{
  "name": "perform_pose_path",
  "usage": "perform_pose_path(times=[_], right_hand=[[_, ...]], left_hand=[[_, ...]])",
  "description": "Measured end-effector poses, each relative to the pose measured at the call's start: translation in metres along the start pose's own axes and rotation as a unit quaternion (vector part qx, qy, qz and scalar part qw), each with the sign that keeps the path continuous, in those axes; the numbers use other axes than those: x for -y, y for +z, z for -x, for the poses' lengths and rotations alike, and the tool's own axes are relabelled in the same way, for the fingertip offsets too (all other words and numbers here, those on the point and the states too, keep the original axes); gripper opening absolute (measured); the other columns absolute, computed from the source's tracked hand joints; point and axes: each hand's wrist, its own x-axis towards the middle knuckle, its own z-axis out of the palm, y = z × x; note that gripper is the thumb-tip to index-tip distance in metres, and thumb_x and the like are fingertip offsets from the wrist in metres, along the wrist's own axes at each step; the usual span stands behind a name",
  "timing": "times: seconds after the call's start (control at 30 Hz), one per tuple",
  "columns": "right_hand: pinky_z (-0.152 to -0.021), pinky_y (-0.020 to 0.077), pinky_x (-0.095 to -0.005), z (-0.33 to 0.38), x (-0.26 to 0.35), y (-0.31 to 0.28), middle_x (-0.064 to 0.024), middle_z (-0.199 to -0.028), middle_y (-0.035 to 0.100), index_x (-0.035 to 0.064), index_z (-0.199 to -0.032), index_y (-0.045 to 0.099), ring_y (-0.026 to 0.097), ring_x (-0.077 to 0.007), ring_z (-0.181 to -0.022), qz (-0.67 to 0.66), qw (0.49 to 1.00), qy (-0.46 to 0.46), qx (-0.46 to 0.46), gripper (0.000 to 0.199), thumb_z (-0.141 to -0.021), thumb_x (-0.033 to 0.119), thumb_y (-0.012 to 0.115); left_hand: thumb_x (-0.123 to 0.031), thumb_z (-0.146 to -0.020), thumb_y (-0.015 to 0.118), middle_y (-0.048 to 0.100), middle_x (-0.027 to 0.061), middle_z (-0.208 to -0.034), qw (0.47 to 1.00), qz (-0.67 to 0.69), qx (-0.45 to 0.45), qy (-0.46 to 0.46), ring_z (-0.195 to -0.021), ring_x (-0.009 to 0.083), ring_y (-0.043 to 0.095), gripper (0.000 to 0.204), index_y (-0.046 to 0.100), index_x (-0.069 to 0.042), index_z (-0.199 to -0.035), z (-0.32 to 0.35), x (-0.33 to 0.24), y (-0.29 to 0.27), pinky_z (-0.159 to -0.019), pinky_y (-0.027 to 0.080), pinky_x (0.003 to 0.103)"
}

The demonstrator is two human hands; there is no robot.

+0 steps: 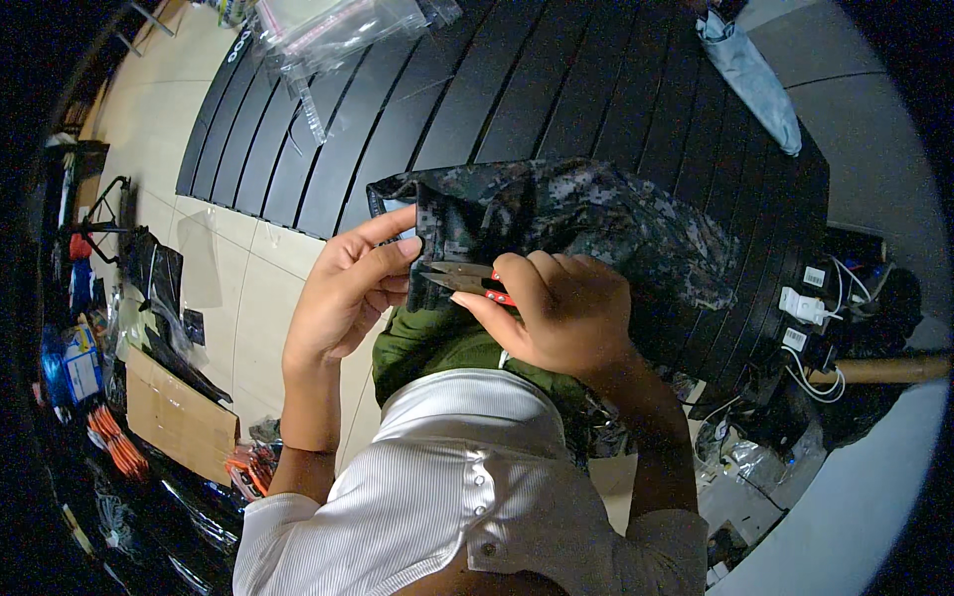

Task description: Trimming loose threads from camouflage neck gaiters and placing them into individual plastic bags.

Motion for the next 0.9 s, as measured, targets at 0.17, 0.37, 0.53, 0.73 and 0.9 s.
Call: perform_pose_path(times=[0.17,0.37,0.53,0.73,0.9], right_hand=[[-0.041,0.0382,-0.0274,-0.003,-0.001,0.001,-0.0036,-0.057,0.052,0.0082,-0.074,0.057,0.051,-0.0193,-0.045,0.014,1.0,-0.012,0.004,0.035,-0.059,0.03,0.08],[-0.041,0.0371,-0.0264,-0.001,-0.005,-0.004,-0.0019,-0.053,0.047,0.0094,-0.076,0.057,0.047,-0.017,-0.043,0.031,0.998,-0.062,-0.003,0.038,-0.057,0.033,0.08],[-0.041,0.0372,-0.0262,0.003,-0.008,-0.012,-0.0017,-0.055,0.048,0.0092,-0.08,0.057,0.047,-0.0156,-0.044,0.034,0.996,-0.063,0.054,0.042,-0.056,0.034,0.081],[-0.043,0.0391,-0.0275,0.006,-0.009,-0.009,-0.0036,-0.061,0.052,0.0078,-0.082,0.057,0.051,-0.017,-0.049,0.02,0.999,-0.046,0.004,0.043,-0.056,0.033,0.082],[-0.046,0.0415,-0.0282,0.005,-0.007,-0.009,-0.0036,-0.063,0.054,0.0076,-0.081,0.057,0.052,-0.0184,-0.05,-0.016,1.0,-0.024,-0.001,0.042,-0.055,0.029,0.082]], left_hand=[[-0.009,-0.086,0.054,0.046,-0.0075,-0.065,1.0,-0.001,0.012,-0.006,-0.054,0.0008,0.036,0.039,0.046,0.003,-0.123,-0.001,0.0,-0.002,-0.049,0.03,0.016],[-0.007,-0.087,0.054,0.052,-0.0048,-0.069,0.999,0.006,0.028,-0.018,-0.056,0.0013,0.042,0.04,0.044,0.004,-0.124,0.001,-0.002,-0.002,-0.05,0.034,0.017],[-0.006,-0.087,0.055,0.054,-0.0029,-0.07,0.998,0.023,0.048,-0.032,-0.058,0.0019,0.046,0.045,0.039,0.004,-0.127,0.002,-0.001,-0.002,-0.052,0.037,0.017],[-0.007,-0.086,0.056,0.055,-0.0029,-0.069,1.0,0.011,0.01,-0.01,-0.055,0.0021,0.046,0.05,0.035,0.003,-0.13,0.003,-0.004,0.0,-0.05,0.038,0.017],[-0.005,-0.083,0.059,0.055,-0.0026,-0.069,0.999,-0.01,0.034,0.009,-0.056,0.0024,0.047,0.058,0.031,0.002,-0.133,0.004,-0.002,-0.003,-0.052,0.039,0.016]])
